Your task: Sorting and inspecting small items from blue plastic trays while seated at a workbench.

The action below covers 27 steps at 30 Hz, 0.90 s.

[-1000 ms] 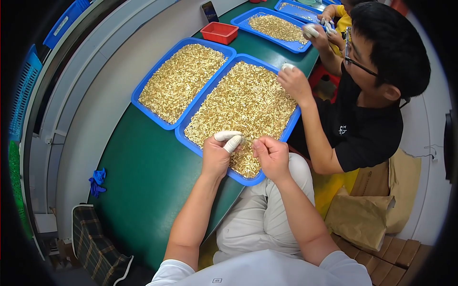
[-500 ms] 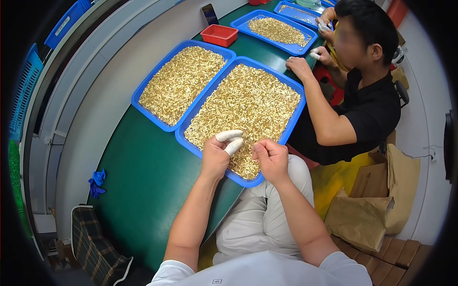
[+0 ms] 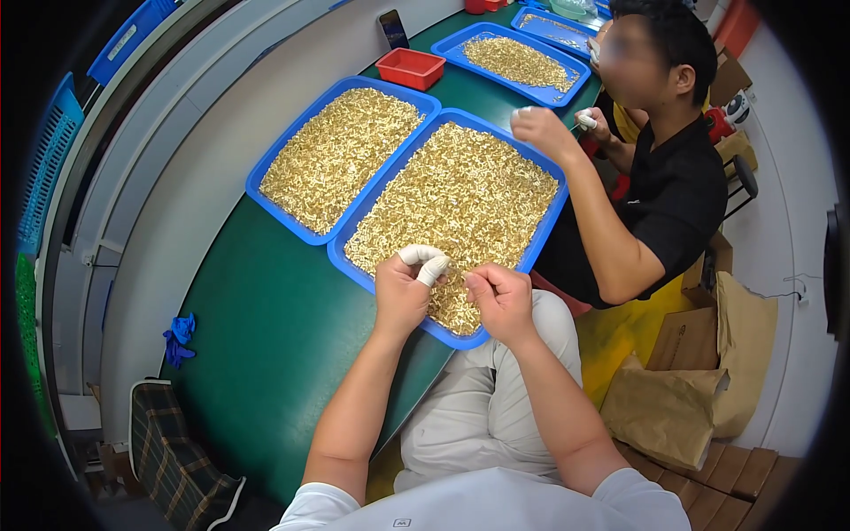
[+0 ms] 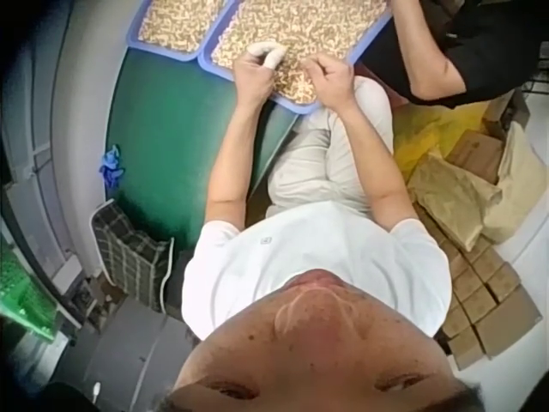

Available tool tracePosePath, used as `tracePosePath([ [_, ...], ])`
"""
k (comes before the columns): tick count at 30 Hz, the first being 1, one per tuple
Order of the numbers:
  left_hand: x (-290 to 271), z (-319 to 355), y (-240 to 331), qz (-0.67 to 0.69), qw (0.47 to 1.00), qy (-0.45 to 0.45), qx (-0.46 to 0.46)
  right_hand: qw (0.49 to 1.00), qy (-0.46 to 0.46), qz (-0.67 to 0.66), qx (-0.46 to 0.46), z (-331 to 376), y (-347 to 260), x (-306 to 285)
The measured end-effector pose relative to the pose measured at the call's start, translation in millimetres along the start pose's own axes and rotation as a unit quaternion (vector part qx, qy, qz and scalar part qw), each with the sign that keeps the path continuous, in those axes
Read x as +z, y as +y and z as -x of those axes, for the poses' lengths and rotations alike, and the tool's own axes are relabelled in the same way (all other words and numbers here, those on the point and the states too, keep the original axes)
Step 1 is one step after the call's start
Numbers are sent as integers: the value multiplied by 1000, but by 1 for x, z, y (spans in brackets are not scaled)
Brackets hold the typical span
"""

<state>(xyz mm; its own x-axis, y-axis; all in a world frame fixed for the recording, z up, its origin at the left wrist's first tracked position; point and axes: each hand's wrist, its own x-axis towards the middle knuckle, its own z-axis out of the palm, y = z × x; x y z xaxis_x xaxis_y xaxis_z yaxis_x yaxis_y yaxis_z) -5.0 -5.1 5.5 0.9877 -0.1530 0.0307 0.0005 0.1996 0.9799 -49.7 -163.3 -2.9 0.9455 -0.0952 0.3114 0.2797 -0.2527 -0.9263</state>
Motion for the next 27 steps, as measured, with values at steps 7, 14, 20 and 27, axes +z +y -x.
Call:
tracePosePath([
  [7,0,0,2,21,1000,-8,-7,1000,1,18,-7,0,1,0],
  [14,-4,-1,0,-52,998,-28,-15,1000,14,-1,-12,0,2,2],
  [20,-9,-3,-1,-87,995,-39,-26,1000,10,-26,-5,0,2,0],
  [27,-8,-1,5,-69,996,-45,-17,1000,-18,4,-7,0,2,-1],
])
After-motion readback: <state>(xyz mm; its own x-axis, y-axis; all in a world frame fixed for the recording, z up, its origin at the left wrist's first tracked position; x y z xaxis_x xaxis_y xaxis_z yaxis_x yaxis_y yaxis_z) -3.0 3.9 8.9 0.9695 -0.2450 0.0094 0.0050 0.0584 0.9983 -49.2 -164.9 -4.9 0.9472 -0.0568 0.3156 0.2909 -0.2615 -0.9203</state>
